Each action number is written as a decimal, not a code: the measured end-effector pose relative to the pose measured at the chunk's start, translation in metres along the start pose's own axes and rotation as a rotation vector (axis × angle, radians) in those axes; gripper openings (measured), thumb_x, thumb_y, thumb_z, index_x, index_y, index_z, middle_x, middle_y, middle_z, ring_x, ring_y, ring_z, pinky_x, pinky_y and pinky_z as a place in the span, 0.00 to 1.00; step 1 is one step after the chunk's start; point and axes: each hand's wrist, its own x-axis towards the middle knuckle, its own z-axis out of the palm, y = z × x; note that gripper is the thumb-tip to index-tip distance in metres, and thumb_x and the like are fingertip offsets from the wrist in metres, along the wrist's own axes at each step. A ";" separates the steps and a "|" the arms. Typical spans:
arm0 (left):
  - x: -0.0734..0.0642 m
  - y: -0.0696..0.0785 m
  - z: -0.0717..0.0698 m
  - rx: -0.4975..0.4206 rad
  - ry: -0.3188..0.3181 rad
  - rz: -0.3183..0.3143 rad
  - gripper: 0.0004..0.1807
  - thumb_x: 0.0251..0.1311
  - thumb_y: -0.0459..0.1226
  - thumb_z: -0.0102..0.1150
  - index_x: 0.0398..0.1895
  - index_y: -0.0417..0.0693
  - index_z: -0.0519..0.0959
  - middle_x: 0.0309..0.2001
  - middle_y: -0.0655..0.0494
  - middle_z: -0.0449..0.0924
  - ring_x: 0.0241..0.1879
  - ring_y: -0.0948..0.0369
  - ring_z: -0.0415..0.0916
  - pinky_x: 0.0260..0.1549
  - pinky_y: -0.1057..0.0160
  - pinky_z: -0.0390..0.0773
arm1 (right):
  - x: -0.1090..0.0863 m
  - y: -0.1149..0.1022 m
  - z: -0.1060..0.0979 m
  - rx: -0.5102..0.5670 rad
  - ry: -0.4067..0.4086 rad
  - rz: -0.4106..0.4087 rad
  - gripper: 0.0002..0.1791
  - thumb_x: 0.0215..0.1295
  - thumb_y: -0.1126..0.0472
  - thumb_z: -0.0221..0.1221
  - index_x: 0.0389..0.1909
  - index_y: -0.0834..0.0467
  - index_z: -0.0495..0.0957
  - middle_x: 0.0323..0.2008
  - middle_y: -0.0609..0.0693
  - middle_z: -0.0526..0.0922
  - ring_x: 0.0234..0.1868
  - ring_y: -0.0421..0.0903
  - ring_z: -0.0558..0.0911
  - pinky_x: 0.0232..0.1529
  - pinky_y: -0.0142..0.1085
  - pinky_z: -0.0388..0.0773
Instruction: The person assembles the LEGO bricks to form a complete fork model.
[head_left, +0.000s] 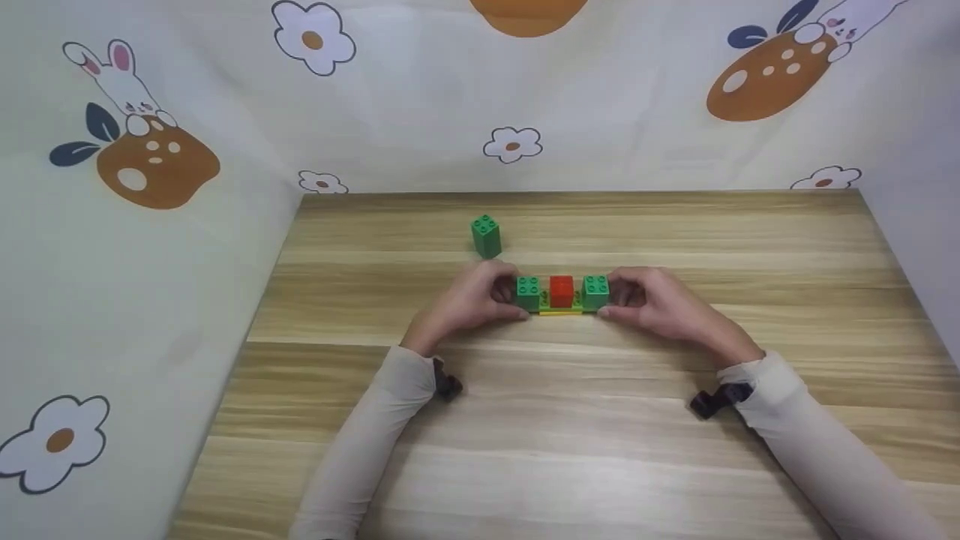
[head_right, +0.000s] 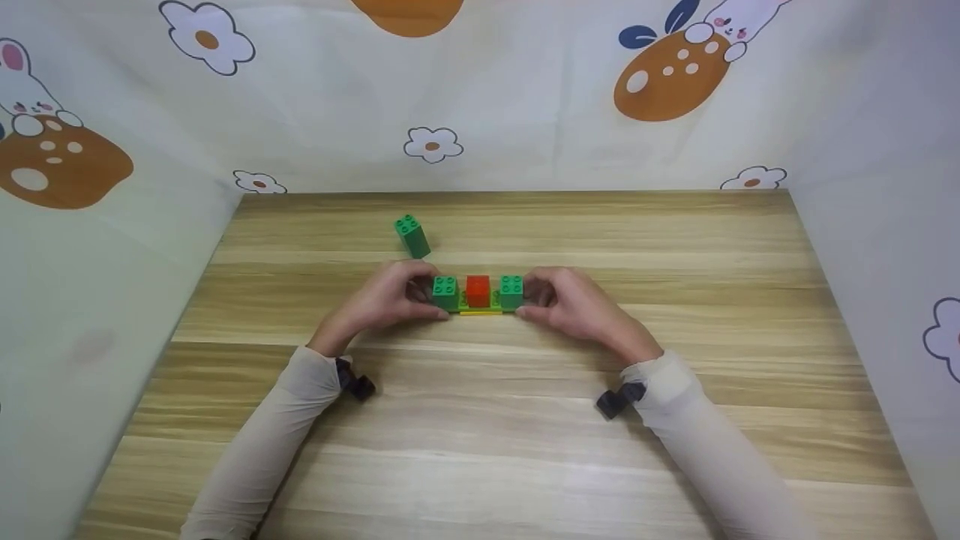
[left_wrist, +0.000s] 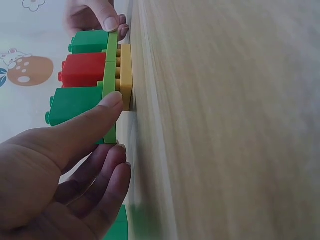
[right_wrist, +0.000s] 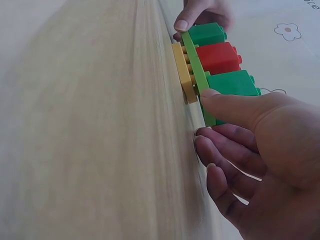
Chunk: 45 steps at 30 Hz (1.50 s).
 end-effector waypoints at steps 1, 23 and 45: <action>0.000 0.000 0.000 -0.002 0.001 0.001 0.21 0.54 0.39 0.86 0.46 0.42 0.85 0.38 0.49 0.85 0.39 0.57 0.81 0.40 0.62 0.82 | 0.000 0.000 0.000 0.002 0.000 -0.004 0.18 0.65 0.56 0.77 0.53 0.54 0.87 0.35 0.47 0.88 0.34 0.46 0.84 0.35 0.33 0.83; 0.002 -0.002 0.006 -0.029 0.028 0.003 0.20 0.57 0.38 0.84 0.46 0.41 0.83 0.42 0.50 0.84 0.41 0.56 0.83 0.41 0.63 0.84 | -0.001 0.003 -0.001 -0.011 0.008 -0.009 0.15 0.66 0.55 0.77 0.50 0.53 0.87 0.36 0.47 0.88 0.35 0.46 0.82 0.36 0.33 0.81; 0.001 0.008 0.007 0.030 0.041 -0.011 0.17 0.57 0.39 0.84 0.44 0.44 0.85 0.41 0.53 0.84 0.40 0.58 0.81 0.39 0.62 0.83 | -0.002 -0.004 -0.004 -0.117 0.006 -0.074 0.07 0.67 0.57 0.75 0.42 0.49 0.87 0.35 0.46 0.84 0.33 0.44 0.77 0.33 0.34 0.75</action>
